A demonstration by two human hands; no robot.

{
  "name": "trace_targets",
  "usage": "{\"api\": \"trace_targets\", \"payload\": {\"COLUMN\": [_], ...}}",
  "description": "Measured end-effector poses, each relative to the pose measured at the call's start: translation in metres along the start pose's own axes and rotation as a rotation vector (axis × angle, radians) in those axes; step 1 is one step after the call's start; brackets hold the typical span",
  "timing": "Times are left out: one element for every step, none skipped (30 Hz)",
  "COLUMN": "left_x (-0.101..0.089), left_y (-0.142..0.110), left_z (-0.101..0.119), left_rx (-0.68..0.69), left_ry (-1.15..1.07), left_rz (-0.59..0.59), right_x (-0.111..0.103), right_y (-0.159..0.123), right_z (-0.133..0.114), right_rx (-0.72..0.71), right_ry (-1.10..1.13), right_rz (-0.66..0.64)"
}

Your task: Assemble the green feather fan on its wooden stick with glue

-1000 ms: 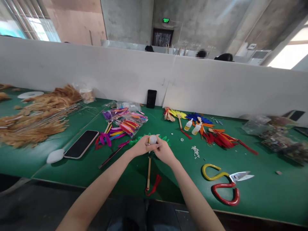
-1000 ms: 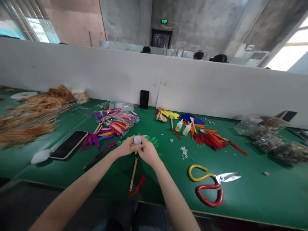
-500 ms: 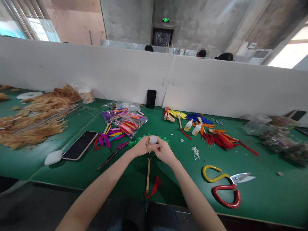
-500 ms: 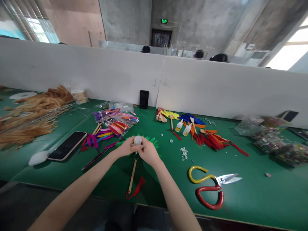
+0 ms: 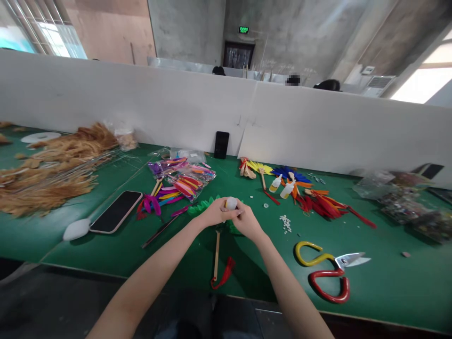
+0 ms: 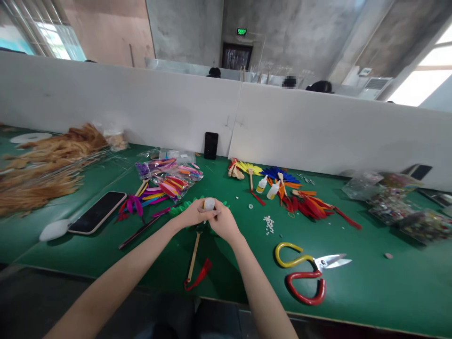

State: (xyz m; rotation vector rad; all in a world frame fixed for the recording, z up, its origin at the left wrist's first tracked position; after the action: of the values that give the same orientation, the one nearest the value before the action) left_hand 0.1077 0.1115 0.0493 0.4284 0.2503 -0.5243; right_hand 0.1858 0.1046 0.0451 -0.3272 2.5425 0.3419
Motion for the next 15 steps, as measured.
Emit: {"api": "trace_targets", "payload": {"left_x": [0.001, 0.001, 0.000, -0.001, -0.003, -0.005, -0.007, -0.010, -0.013, -0.015, -0.018, -0.020, -0.022, -0.024, -0.025], "left_y": [-0.001, -0.002, -0.003, -0.005, -0.008, -0.010, -0.013, -0.016, -0.018, -0.021, -0.022, -0.024, -0.024, -0.024, -0.024], "left_z": [0.001, 0.002, 0.003, 0.003, 0.002, 0.001, -0.001, -0.002, -0.004, -0.005, -0.006, -0.006, -0.006, -0.006, -0.006], "left_rx": [0.009, 0.020, 0.029, 0.033, 0.032, 0.027, 0.020, 0.012, 0.005, -0.002, -0.007, -0.011, -0.013, -0.014, -0.014], "left_ry": [-0.003, -0.002, 0.001, 0.009, 0.020, 0.034, 0.047, 0.059, 0.072, 0.084, 0.093, 0.103, 0.113, 0.123, 0.128], "left_rz": [-0.002, -0.003, -0.002, 0.001, 0.007, 0.012, 0.018, 0.026, 0.037, 0.051, 0.062, 0.071, 0.080, 0.088, 0.095], "right_x": [0.000, 0.000, 0.001, 0.002, 0.004, 0.006, 0.009, 0.012, 0.015, 0.018, 0.020, 0.022, 0.023, 0.024, 0.024], "right_y": [-0.001, -0.003, -0.004, -0.005, -0.005, -0.006, -0.006, -0.005, -0.005, -0.003, -0.002, -0.001, 0.000, 0.002, 0.003], "right_z": [-0.001, -0.002, -0.004, -0.006, -0.008, -0.010, -0.013, -0.015, -0.017, -0.018, -0.019, -0.020, -0.021, -0.021, -0.021], "right_rx": [0.001, 0.001, 0.001, -0.002, -0.007, -0.013, -0.021, -0.028, -0.035, -0.041, -0.048, -0.055, -0.062, -0.069, -0.076], "right_ry": [0.000, -0.002, -0.004, -0.006, -0.005, -0.001, 0.005, 0.012, 0.018, 0.025, 0.030, 0.036, 0.040, 0.044, 0.044], "right_rz": [0.003, 0.008, 0.014, 0.017, 0.017, 0.015, 0.007, -0.003, -0.013, -0.023, -0.031, -0.038, -0.042, -0.043, -0.041]}}
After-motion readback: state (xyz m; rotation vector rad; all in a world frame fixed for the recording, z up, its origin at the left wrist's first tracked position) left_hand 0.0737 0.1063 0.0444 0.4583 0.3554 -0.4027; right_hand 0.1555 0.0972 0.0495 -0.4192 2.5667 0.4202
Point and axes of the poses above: each hand's wrist, its own y-axis towards the middle knuckle, its own x-axis out of the palm, z = x × y, the point moved 7 cm from there along y, towards the middle knuckle, and after that the axes turned 12 degrees about x, right-handed, at the moved point
